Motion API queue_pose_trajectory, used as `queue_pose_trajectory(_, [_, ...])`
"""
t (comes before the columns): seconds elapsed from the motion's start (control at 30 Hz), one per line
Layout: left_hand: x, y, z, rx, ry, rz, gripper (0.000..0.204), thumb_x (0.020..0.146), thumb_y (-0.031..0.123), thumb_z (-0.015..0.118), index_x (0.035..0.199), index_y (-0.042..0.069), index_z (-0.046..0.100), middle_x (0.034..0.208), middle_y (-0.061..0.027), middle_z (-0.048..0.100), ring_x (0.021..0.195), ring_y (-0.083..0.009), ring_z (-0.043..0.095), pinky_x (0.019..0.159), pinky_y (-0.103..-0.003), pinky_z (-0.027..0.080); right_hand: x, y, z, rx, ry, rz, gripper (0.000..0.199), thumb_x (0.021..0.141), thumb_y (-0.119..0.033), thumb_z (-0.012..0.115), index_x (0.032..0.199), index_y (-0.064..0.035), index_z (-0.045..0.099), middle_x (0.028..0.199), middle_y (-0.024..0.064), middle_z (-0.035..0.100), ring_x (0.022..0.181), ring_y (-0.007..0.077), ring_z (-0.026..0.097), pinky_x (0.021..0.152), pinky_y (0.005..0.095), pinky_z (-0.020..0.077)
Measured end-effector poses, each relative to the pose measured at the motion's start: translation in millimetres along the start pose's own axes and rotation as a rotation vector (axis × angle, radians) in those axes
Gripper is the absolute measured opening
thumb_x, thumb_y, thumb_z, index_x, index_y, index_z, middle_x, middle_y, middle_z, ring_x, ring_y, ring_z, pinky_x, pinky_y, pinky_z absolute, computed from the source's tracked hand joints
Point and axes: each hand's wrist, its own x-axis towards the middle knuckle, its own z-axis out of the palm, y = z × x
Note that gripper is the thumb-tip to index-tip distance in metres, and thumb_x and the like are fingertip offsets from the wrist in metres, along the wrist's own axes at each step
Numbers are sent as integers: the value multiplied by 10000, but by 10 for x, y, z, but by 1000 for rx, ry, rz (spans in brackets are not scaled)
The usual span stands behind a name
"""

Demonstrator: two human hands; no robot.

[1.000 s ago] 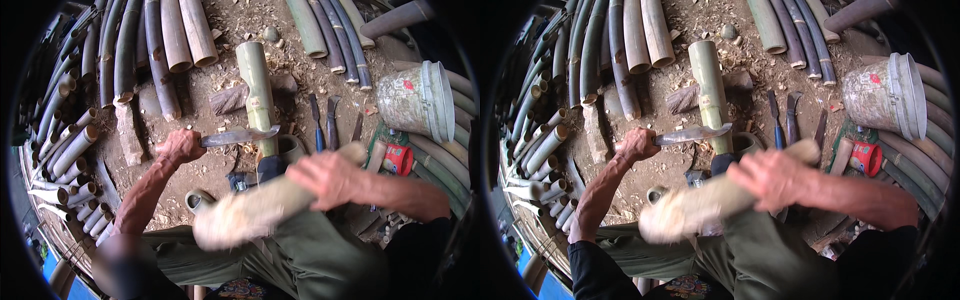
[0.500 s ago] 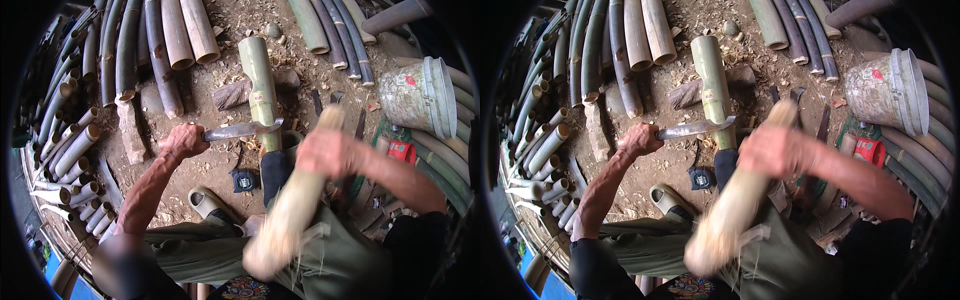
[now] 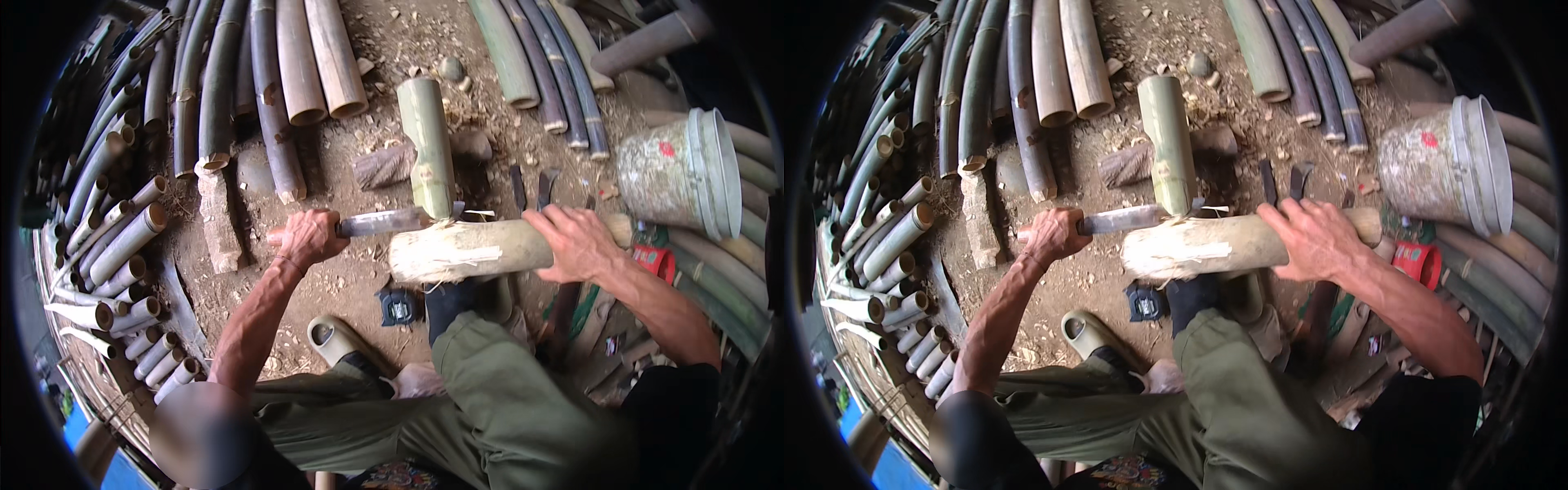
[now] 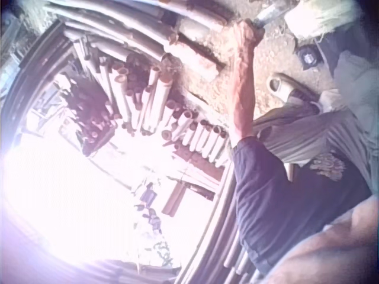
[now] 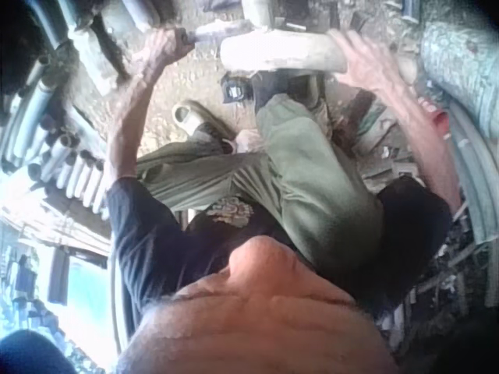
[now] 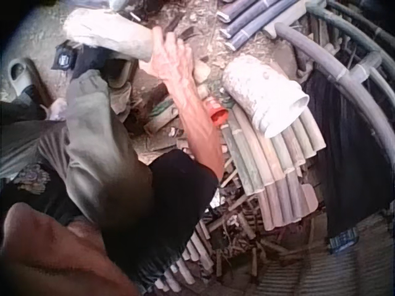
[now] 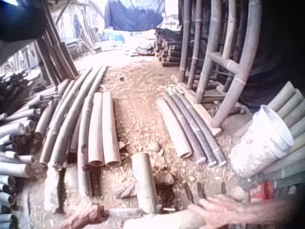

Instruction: The person carves a hole into a bamboo pole using a chisel and a knife, then shapes the end of another bamboo piece by striking it with a large blade.

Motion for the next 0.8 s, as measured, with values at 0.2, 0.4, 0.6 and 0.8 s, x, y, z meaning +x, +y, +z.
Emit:
queue_pose_trajectory(0.2, [-707,713,193,-161,-1,-196,493,859,491,683,1038,49,561,945,-162,637,786,-278,651,691,-435,527,-614,-672,265,513,135,-2,747,598,-260,844,1219,-3,518,1007,157,578,909,332,626,828,406,523])
queue_pose_trajectory(0.4, [-489,241,199,57,262,11,491,853,550,648,958,77,568,846,-111,597,783,-282,590,718,-413,459,-1011,-616,396,746,91,309,763,595,-261,883,1195,17,503,1113,203,599,1037,364,624,918,436,500])
queue_pose_trajectory(0.6, [11,-83,-279,-143,156,338,541,828,637,649,713,109,631,580,-51,587,491,-228,595,478,-385,476,-1043,-295,197,1185,222,521,952,620,-285,844,1383,49,383,1243,189,556,1159,274,553,1021,388,422])
queue_pose_trajectory(0.8, [487,-260,-693,-118,-31,86,730,843,736,541,739,35,714,522,-115,561,500,-269,585,524,-407,468,-756,-43,-254,1343,286,584,914,649,-238,774,1410,36,349,1262,170,542,1175,252,535,1026,374,408])
